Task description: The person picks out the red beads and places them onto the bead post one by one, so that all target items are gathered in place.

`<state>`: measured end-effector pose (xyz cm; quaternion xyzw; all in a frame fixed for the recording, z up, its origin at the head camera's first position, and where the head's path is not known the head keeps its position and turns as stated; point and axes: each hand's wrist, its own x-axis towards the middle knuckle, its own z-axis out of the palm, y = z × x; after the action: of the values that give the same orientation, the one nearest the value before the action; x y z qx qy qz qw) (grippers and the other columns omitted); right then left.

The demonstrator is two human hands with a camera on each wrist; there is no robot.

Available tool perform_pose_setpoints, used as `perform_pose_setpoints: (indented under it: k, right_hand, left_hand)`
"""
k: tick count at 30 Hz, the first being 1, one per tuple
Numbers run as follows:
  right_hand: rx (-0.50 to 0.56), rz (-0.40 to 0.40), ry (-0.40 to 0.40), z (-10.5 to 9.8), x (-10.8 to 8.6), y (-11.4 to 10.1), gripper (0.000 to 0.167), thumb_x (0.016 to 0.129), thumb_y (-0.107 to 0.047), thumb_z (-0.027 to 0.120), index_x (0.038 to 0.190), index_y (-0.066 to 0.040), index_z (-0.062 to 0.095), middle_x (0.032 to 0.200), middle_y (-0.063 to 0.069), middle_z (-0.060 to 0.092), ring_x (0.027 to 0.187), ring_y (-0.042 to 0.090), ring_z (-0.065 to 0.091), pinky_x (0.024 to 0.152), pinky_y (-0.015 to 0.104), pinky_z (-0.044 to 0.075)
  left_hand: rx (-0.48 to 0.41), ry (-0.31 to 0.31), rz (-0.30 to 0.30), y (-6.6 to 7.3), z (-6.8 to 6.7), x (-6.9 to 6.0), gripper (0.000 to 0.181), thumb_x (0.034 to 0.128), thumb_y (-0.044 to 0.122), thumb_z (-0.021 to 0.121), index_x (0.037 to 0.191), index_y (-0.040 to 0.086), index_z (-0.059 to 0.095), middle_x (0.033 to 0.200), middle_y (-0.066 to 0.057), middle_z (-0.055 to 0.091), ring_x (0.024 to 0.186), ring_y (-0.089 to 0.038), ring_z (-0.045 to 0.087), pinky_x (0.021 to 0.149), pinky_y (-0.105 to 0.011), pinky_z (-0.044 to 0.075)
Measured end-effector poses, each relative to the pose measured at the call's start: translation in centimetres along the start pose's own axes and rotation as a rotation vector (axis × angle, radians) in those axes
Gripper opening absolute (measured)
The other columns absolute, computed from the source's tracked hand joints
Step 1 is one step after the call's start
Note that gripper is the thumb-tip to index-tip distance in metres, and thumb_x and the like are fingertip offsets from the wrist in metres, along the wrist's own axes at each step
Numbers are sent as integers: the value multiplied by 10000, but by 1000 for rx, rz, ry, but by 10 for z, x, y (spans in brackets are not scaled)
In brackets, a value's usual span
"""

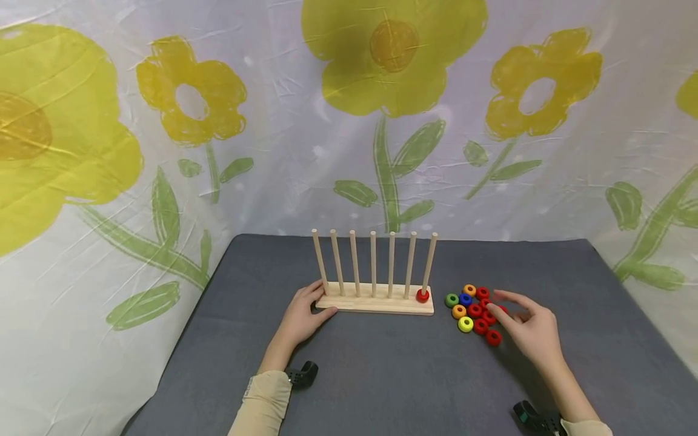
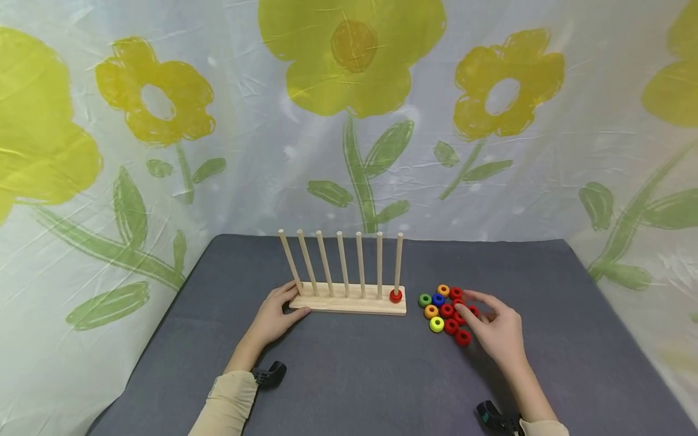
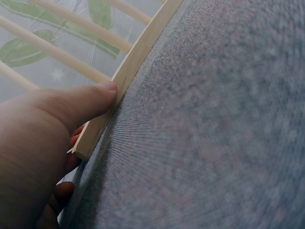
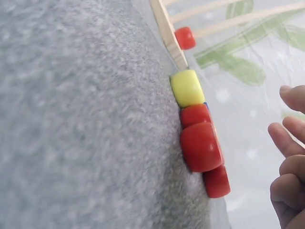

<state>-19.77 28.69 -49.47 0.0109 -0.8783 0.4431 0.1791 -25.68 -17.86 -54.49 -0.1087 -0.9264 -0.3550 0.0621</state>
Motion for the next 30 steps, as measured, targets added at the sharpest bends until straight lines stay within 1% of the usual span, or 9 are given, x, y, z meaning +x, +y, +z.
perform_pose_setpoints:
  k: [3, 4, 7, 10, 14, 18, 22, 26, 30]
  right_hand:
    - [3, 8, -6, -1, -2, -1, 393, 941, -242, 847, 1300, -109, 757, 492, -121, 292, 374, -36, 174, 350, 295, 252]
    - [2, 7, -6, -2, -3, -1, 394, 941, -243, 847, 1298, -104, 758, 492, -120, 301, 376, -35, 173, 349, 293, 252]
    - [-3, 8, -5, -4, -6, -1, 388, 943, -249, 845, 1288, -93, 761, 528, -161, 380, 379, -28, 177, 345, 291, 253]
    - [-11, 19, -1, -6, -10, 0, 385, 944, -265, 844, 1272, -79, 765, 660, -197, 564, 378, -6, 186, 342, 297, 256]
    - [-18, 39, -4, -8, -16, 2, 387, 946, -280, 842, 1264, -72, 766, 800, -110, 693, 384, 25, 196, 343, 303, 258]
    - [-29, 57, -1, -9, -19, 5, 374, 948, -292, 839, 1257, -93, 772, 747, -55, 685, 394, 27, 189, 344, 304, 253]
    - [-28, 63, 10, -10, -23, 5, 364, 944, -291, 843, 1250, -105, 777, 807, -111, 719, 394, 3, 185, 343, 302, 258]
    - [-47, 92, 2, -12, -27, 8, 376, 951, -301, 835, 1261, -98, 772, 542, -98, 517, 382, 6, 192, 339, 289, 270]
    - [-74, 121, -15, -11, -29, 12, 389, 949, -318, 836, 1259, -93, 770, 479, -83, 408, 385, 16, 215, 346, 281, 289]
  left_hand:
    - [-3, 1, -4, 0, -1, 0, 723, 964, 342, 807, 1546, 10, 533, 1648, -149, 457, 1504, -410, 416, 1191, -623, 383]
    - [-4, 1, -5, 1, -2, 0, 723, 964, 341, 807, 1545, 10, 533, 1647, -149, 458, 1503, -410, 417, 1191, -623, 382]
    - [-5, 1, -3, 0, -2, 0, 723, 964, 341, 808, 1544, 6, 534, 1645, -154, 459, 1502, -414, 418, 1189, -627, 382]
    - [-4, 1, 2, 0, -1, 0, 722, 962, 340, 809, 1542, 7, 537, 1643, -155, 462, 1500, -416, 421, 1187, -628, 384]
    - [3, 10, 21, 0, 0, -1, 720, 955, 335, 814, 1534, 2, 544, 1632, -164, 474, 1485, -422, 436, 1171, -635, 399]
    - [-3, 13, 24, 1, -1, -1, 714, 955, 340, 814, 1525, -4, 554, 1627, -167, 480, 1480, -425, 440, 1167, -640, 399]
    - [-18, 0, 10, 3, -2, -1, 712, 964, 341, 808, 1533, 2, 547, 1639, -152, 469, 1498, -416, 423, 1185, -632, 384]
    - [-18, -1, 8, 3, -2, 0, 712, 963, 333, 809, 1536, 5, 544, 1640, -149, 468, 1500, -414, 421, 1188, -632, 381]
    - [-20, 3, 12, 2, -2, 0, 707, 963, 333, 809, 1535, 11, 548, 1638, -150, 471, 1498, -417, 422, 1184, -637, 383]
